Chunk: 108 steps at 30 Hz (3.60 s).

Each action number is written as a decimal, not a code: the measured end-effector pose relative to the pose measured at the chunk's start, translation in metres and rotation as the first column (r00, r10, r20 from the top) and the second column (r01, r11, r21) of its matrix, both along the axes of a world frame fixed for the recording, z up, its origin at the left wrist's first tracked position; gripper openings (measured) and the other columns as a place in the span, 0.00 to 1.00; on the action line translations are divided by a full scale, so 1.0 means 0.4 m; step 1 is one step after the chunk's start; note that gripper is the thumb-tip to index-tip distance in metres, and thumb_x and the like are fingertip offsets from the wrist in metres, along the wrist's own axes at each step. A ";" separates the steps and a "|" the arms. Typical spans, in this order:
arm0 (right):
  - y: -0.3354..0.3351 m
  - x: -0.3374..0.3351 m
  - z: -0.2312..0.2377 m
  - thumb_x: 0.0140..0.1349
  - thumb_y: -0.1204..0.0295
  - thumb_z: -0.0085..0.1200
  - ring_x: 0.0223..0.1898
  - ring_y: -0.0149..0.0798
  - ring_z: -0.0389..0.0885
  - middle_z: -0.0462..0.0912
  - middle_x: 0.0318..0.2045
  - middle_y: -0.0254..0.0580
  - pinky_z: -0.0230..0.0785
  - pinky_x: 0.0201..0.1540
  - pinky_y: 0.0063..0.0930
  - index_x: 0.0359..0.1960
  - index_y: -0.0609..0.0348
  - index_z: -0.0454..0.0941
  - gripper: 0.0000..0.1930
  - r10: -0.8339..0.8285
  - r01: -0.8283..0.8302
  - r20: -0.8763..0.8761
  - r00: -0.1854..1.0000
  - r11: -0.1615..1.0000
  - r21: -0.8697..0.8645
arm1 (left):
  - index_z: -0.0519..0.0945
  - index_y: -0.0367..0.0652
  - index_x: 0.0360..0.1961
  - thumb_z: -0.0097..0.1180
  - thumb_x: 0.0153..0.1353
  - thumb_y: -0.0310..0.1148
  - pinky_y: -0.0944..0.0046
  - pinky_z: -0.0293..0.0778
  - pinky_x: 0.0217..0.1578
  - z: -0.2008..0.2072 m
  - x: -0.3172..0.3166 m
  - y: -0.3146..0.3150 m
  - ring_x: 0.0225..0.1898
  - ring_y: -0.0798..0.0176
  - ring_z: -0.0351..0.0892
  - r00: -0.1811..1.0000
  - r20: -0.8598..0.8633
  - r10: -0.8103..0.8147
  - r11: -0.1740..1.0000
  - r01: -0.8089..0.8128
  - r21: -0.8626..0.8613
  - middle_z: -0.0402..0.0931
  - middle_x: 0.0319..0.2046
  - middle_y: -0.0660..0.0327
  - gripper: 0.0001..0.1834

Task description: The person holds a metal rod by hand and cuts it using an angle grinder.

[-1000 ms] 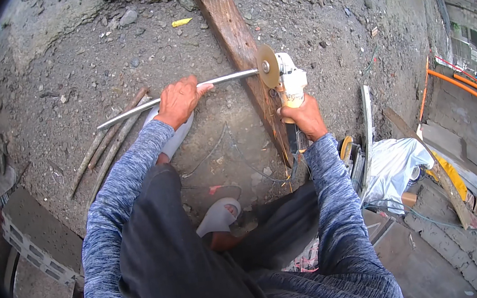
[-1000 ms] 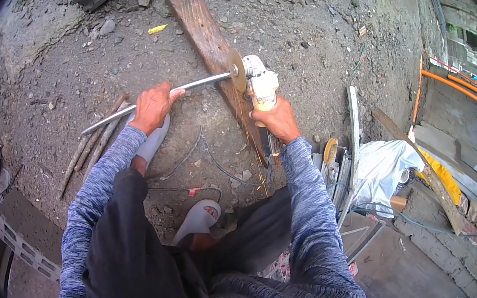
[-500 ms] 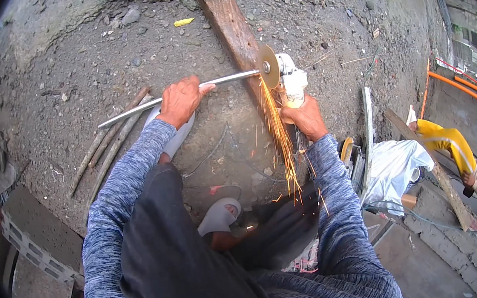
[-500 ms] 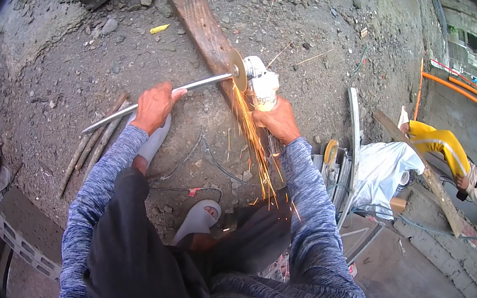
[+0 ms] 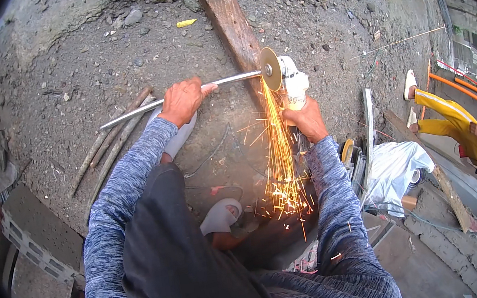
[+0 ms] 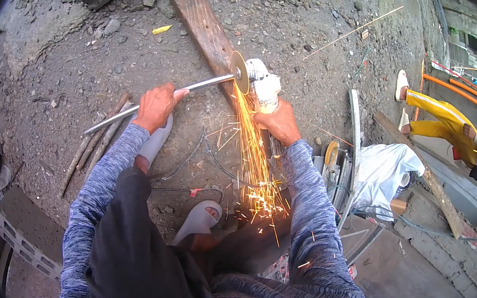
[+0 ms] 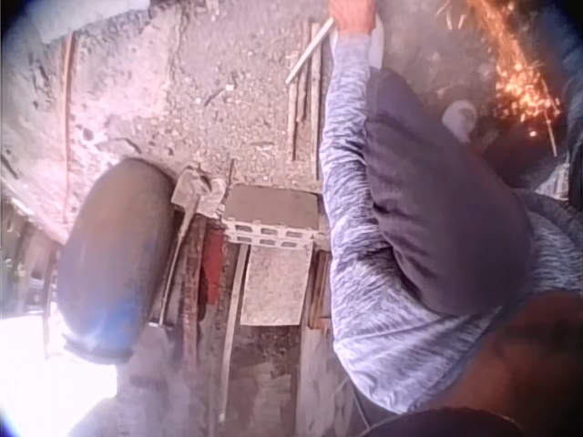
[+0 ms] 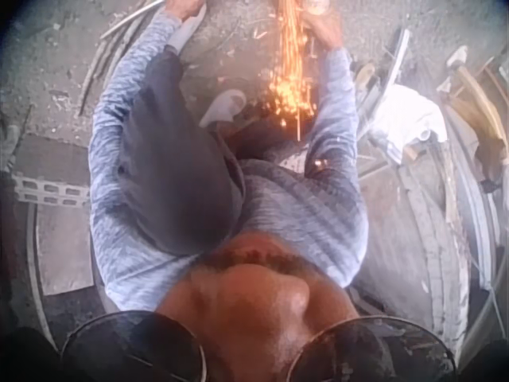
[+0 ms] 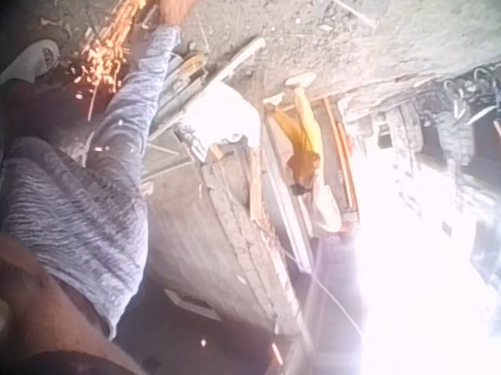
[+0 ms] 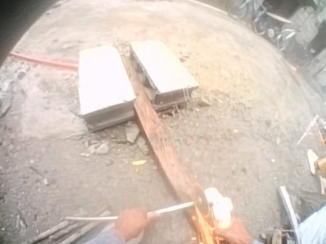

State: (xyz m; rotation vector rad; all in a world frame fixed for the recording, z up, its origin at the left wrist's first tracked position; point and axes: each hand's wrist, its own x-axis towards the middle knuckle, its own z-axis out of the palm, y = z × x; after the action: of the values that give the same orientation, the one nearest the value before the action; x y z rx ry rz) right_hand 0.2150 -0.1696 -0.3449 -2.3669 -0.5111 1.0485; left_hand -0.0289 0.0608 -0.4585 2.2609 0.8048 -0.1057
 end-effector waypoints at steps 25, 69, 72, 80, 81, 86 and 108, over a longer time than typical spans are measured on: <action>0.008 0.001 0.004 0.49 0.70 0.69 0.36 0.32 0.86 0.89 0.37 0.42 0.80 0.41 0.31 0.47 0.70 0.82 0.23 0.015 -0.017 -0.017 1.000 0.997 -0.077 | 0.83 0.35 0.30 0.44 0.73 0.68 0.36 0.75 0.36 -0.004 0.005 0.030 0.34 0.32 0.84 0.999 -0.004 -0.049 0.987 0.047 -0.156 0.82 0.27 0.40 0.41; 0.058 0.025 0.020 0.46 0.68 0.71 0.37 0.35 0.87 0.89 0.37 0.44 0.80 0.43 0.33 0.44 0.67 0.83 0.23 -0.013 0.013 -0.008 1.000 1.000 -0.022 | 0.78 0.40 0.38 0.52 0.72 0.65 0.36 0.76 0.34 0.005 0.010 0.028 0.35 0.30 0.84 1.000 0.006 -0.003 0.996 0.004 -0.091 0.83 0.29 0.40 0.32; 0.059 0.028 0.013 0.46 0.68 0.71 0.37 0.36 0.87 0.89 0.37 0.44 0.80 0.43 0.33 0.44 0.67 0.83 0.23 -0.012 0.012 -0.006 1.000 0.999 -0.030 | 0.78 0.41 0.38 0.51 0.72 0.64 0.36 0.76 0.34 0.001 0.008 0.021 0.35 0.30 0.84 1.000 0.027 0.003 0.999 -0.002 -0.053 0.83 0.29 0.40 0.32; 0.061 0.025 0.013 0.46 0.69 0.71 0.38 0.36 0.87 0.89 0.38 0.44 0.80 0.43 0.33 0.44 0.68 0.83 0.23 0.005 -0.005 -0.008 1.000 1.000 -0.006 | 0.78 0.41 0.38 0.51 0.72 0.65 0.35 0.77 0.33 0.006 0.012 0.023 0.34 0.30 0.84 1.000 -0.008 -0.006 0.998 0.006 -0.055 0.83 0.29 0.40 0.32; 0.062 0.025 0.014 0.46 0.69 0.71 0.38 0.36 0.87 0.89 0.38 0.45 0.80 0.43 0.33 0.44 0.68 0.83 0.23 0.003 -0.003 0.016 1.000 1.000 -0.009 | 0.78 0.41 0.38 0.51 0.72 0.65 0.35 0.77 0.33 0.006 0.012 0.023 0.34 0.30 0.84 1.000 -0.008 -0.008 0.998 0.007 -0.058 0.83 0.29 0.40 0.32; 0.061 0.026 0.013 0.46 0.69 0.71 0.38 0.36 0.87 0.89 0.38 0.45 0.80 0.43 0.33 0.44 0.68 0.83 0.23 0.005 -0.005 -0.015 1.000 1.000 -0.019 | 0.77 0.40 0.38 0.51 0.72 0.65 0.35 0.76 0.33 0.002 0.011 0.022 0.34 0.30 0.84 1.000 -0.002 -0.006 0.998 0.006 -0.063 0.83 0.29 0.40 0.32; 0.041 0.030 0.003 0.45 0.62 0.73 0.40 0.48 0.88 0.89 0.39 0.52 0.80 0.47 0.41 0.45 0.66 0.82 0.27 0.052 -0.052 0.016 0.999 0.999 -0.003 | 0.78 0.40 0.36 0.59 0.69 0.58 0.36 0.74 0.34 -0.035 0.018 0.008 0.33 0.31 0.83 1.000 0.024 0.004 1.000 -0.004 0.016 0.82 0.28 0.40 0.27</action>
State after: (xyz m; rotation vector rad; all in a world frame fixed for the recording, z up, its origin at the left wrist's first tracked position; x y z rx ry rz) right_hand 0.2268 -0.1533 -0.3437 -2.3782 -0.5801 1.0538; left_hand -0.0219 0.0642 -0.4725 2.2713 0.8002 -0.0697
